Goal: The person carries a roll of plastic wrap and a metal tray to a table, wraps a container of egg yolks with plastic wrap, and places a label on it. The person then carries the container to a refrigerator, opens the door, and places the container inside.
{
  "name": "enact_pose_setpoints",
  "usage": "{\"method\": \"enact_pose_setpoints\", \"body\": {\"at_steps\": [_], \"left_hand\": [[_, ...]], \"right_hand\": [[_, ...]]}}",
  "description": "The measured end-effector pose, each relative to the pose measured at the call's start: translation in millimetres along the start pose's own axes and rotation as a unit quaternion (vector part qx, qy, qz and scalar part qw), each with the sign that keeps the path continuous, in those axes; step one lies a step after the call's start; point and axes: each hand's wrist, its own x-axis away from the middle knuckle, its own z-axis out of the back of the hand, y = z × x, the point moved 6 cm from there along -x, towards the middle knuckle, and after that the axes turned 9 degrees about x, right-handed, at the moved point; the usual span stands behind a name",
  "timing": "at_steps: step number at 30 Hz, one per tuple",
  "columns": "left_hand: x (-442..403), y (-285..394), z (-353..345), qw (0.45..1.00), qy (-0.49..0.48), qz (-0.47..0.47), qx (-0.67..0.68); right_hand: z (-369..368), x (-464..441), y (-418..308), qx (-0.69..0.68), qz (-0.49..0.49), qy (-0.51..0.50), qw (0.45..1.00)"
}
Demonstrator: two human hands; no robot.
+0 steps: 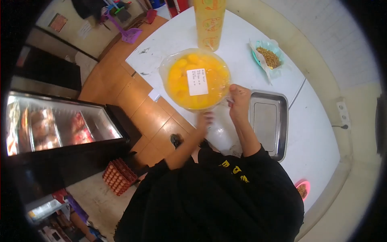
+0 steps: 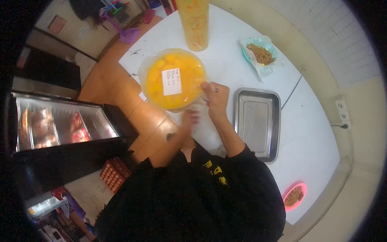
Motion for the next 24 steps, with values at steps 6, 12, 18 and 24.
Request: {"method": "enact_pose_setpoints", "body": {"at_steps": [6,12,18,24], "left_hand": [[64,-32,-118,0.851,-0.127,-0.208,-0.465],[54,-7,-66,0.896,-0.02,-0.253,-0.365],[122,64,104,0.925,0.161,-0.231,-0.254],[316,10,316,0.78,0.427,-0.458,0.003]], "right_hand": [[7,14,-38,0.013,0.031,0.008,0.999],[14,33,-41,0.027,0.009,0.026,0.999],[-35,46,-56,0.021,-0.024,-0.099,0.995],[-126,128,-51,-0.013,-0.063,-0.3,0.952]]}}
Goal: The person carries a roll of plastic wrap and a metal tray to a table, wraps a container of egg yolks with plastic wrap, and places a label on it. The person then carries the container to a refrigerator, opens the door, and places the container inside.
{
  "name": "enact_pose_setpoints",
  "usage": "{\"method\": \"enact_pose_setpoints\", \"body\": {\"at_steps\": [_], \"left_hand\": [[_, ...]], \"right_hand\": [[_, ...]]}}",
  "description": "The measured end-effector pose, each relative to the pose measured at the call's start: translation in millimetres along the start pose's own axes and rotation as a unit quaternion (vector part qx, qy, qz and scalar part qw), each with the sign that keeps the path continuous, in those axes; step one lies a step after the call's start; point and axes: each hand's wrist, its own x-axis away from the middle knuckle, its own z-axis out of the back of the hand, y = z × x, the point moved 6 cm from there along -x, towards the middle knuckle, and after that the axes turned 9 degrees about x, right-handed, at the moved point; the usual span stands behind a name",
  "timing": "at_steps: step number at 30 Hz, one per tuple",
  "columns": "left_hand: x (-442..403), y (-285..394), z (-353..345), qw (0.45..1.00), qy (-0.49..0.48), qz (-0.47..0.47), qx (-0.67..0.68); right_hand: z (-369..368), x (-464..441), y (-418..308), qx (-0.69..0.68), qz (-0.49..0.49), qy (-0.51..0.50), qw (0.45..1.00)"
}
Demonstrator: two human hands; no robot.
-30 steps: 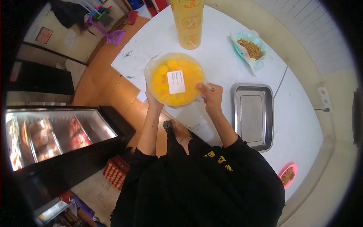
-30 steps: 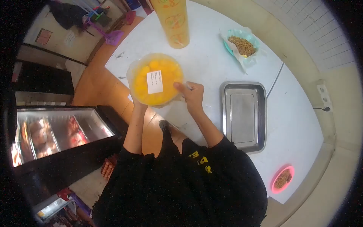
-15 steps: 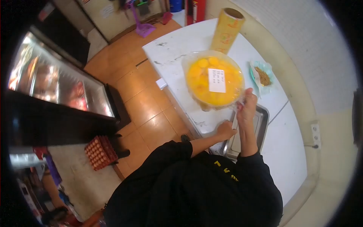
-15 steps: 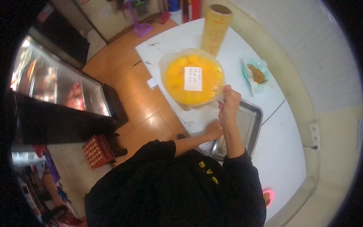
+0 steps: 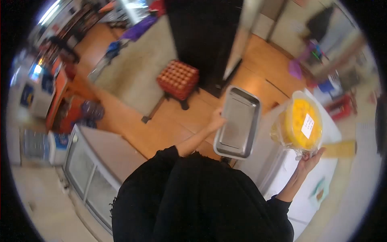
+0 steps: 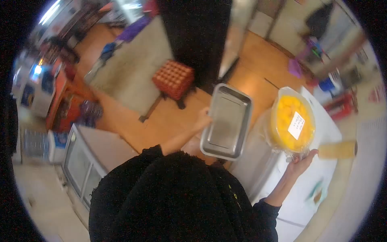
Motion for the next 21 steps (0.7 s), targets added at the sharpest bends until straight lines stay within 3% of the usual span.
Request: {"method": "enact_pose_setpoints", "body": {"at_steps": [3,4,6,8,10,12,15,19,21], "left_hand": [[10,12,206,0.983,0.164,0.08,-0.032],[94,121,139,0.979,0.181,0.088,-0.04],[145,188,198,0.955,0.276,0.105,-0.016],[202,251,239,0.94,0.331,0.027,0.075],[263,306,278,0.918,0.377,-0.017,0.125],[256,329,350,0.889,0.42,-0.063,0.169],[283,359,397,0.875,0.444,-0.069,0.181],[320,442,469,0.846,0.509,-0.062,0.147],[344,441,540,0.858,0.471,-0.081,0.188]], "right_hand": [[-127,28,19,0.005,-0.036,-0.04,0.999],[-23,36,-95,-0.025,-0.018,-0.033,0.999],[-47,47,-111,-0.035,-0.028,-0.065,0.997],[-57,66,-127,-0.037,-0.032,-0.078,0.996],[-76,98,-139,-0.082,-0.094,-0.187,0.974],[-149,122,-149,-0.053,-0.089,-0.205,0.973],[-206,150,-178,-0.065,-0.091,-0.337,0.935],[-271,214,-214,-0.085,-0.081,-0.382,0.916],[-278,277,-245,-0.083,-0.058,-0.361,0.927]]}}
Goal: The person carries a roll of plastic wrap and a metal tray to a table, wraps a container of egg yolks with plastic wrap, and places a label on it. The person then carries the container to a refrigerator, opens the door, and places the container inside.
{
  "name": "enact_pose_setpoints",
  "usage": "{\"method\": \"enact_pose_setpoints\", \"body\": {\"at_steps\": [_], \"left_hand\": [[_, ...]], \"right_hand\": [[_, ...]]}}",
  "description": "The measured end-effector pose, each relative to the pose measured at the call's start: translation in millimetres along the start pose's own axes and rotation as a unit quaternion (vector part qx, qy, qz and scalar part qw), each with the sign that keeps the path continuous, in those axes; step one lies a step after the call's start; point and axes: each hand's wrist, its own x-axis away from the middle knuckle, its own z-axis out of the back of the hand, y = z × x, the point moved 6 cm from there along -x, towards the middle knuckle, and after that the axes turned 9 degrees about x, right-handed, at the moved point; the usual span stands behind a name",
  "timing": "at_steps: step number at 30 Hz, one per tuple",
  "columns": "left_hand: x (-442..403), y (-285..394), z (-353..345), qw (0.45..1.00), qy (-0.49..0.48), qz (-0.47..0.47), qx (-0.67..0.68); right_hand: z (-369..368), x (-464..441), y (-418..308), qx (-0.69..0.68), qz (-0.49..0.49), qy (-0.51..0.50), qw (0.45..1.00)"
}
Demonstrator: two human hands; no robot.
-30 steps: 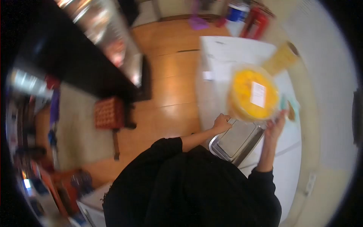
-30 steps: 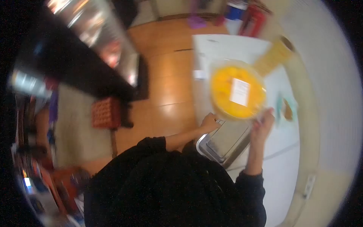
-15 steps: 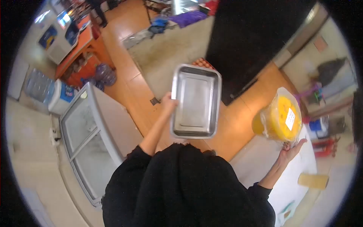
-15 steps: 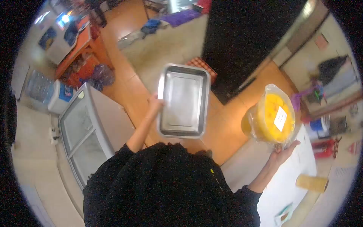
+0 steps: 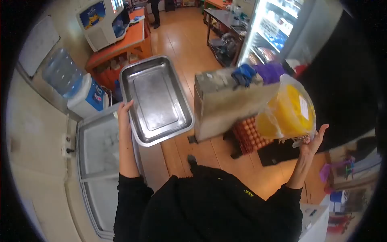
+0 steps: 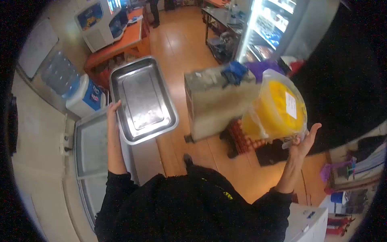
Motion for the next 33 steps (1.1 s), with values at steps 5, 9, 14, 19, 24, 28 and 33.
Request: {"method": "enact_pose_setpoints", "body": {"at_steps": [5,9,14,19,24,28,33], "left_hand": [[-157,-11,-7,0.995,0.046,-0.003,-0.084],[-231,12,18,0.987,0.094,0.003,-0.131],[-381,10,92,0.991,0.082,0.04,-0.101],[-545,1,1,0.996,-0.017,0.071,-0.056],[-727,-69,-150,0.98,-0.1,0.105,-0.135],[-842,-192,-289,0.97,-0.161,0.146,-0.111],[-944,-354,-471,0.914,-0.268,0.305,-0.017]], "right_hand": [[-87,-183,108,-0.016,-0.057,-0.047,0.997],[-159,-255,149,-0.014,-0.064,-0.038,0.997],[-237,-319,192,-0.001,-0.028,0.054,0.998],[-297,-368,235,0.018,-0.027,0.122,0.992],[-330,-426,260,0.045,-0.02,0.19,0.981],[-339,-463,268,0.094,0.001,0.323,0.942],[-356,-538,289,0.065,0.061,0.316,0.945]]}}
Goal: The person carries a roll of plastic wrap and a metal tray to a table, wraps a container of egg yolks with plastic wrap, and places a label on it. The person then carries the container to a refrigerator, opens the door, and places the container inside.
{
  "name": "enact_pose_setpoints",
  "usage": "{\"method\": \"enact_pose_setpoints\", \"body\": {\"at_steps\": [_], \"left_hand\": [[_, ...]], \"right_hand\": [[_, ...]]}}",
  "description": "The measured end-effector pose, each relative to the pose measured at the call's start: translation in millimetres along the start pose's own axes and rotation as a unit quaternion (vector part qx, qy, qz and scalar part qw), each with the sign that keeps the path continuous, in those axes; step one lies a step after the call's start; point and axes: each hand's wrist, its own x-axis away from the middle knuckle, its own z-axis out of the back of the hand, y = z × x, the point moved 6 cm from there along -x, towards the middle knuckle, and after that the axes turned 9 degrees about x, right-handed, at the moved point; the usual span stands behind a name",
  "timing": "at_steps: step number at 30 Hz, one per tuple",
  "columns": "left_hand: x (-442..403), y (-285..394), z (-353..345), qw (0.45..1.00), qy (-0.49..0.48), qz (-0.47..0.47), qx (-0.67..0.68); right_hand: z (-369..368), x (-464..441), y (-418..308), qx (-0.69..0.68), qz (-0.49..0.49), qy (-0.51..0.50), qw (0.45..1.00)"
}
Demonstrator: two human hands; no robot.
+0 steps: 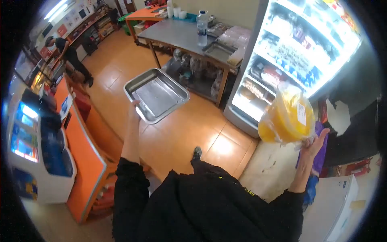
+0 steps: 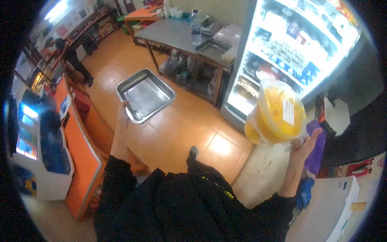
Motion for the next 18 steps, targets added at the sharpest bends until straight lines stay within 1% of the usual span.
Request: {"method": "enact_pose_setpoints", "body": {"at_steps": [1,2,3,4,5,6,7,8,9,10,11,12,14,15,16,17,18], "left_hand": [[-60,-13,-3,0.998,0.01,-0.025,0.052],[-110,-12,-13,0.994,0.021,-0.048,0.098],[-141,-12,-34,0.99,0.061,-0.006,0.127],[-186,-7,-43,0.992,0.049,-0.004,0.117],[-229,-9,-52,0.989,0.062,0.002,0.135],[-258,-11,-70,0.984,0.096,-0.01,0.15],[-290,-14,-86,0.978,0.13,-0.022,0.163],[-322,-17,-101,0.979,0.124,-0.013,0.158],[-336,-13,-121,0.972,0.183,-0.019,0.145],[-355,-11,-138,0.961,0.239,-0.027,0.133],[-376,-7,-158,0.965,0.226,-0.037,0.126],[-410,-9,-168,0.972,0.203,-0.034,0.116],[-496,-24,-176,0.985,0.138,-0.015,0.103],[-541,-36,-182,0.991,0.094,0.003,0.094],[-587,-47,-192,0.995,0.037,0.026,0.091],[-632,-58,-201,0.995,-0.018,0.051,0.089],[-675,-71,-206,0.989,-0.077,0.088,0.092]], "right_hand": [[-15,-11,3,-0.017,0.002,0.016,1.0],[-30,-25,7,-0.023,0.005,0.022,0.999],[-35,-34,15,-0.029,-0.004,0.053,0.998],[-40,-46,22,-0.039,-0.007,0.084,0.996],[-44,-60,30,-0.044,0.001,0.044,0.998],[-53,-72,30,-0.048,0.007,0.056,0.997],[-61,-80,32,-0.044,0.009,0.118,0.992],[-69,-87,34,-0.038,0.011,0.179,0.983],[-76,-95,38,-0.035,0.013,0.191,0.981],[-82,-105,44,-0.047,0.016,0.167,0.985],[-91,-117,47,-0.06,0.02,0.144,0.988],[-97,-128,49,-0.061,0.025,0.161,0.985],[-119,-133,54,-0.067,0.053,0.099,0.991],[-137,-131,58,-0.068,0.049,0.137,0.987],[-151,-133,56,-0.079,0.058,0.28,0.955],[-157,-130,54,-0.089,0.073,0.416,0.902],[-160,-122,58,-0.088,0.078,0.45,0.885]]}}
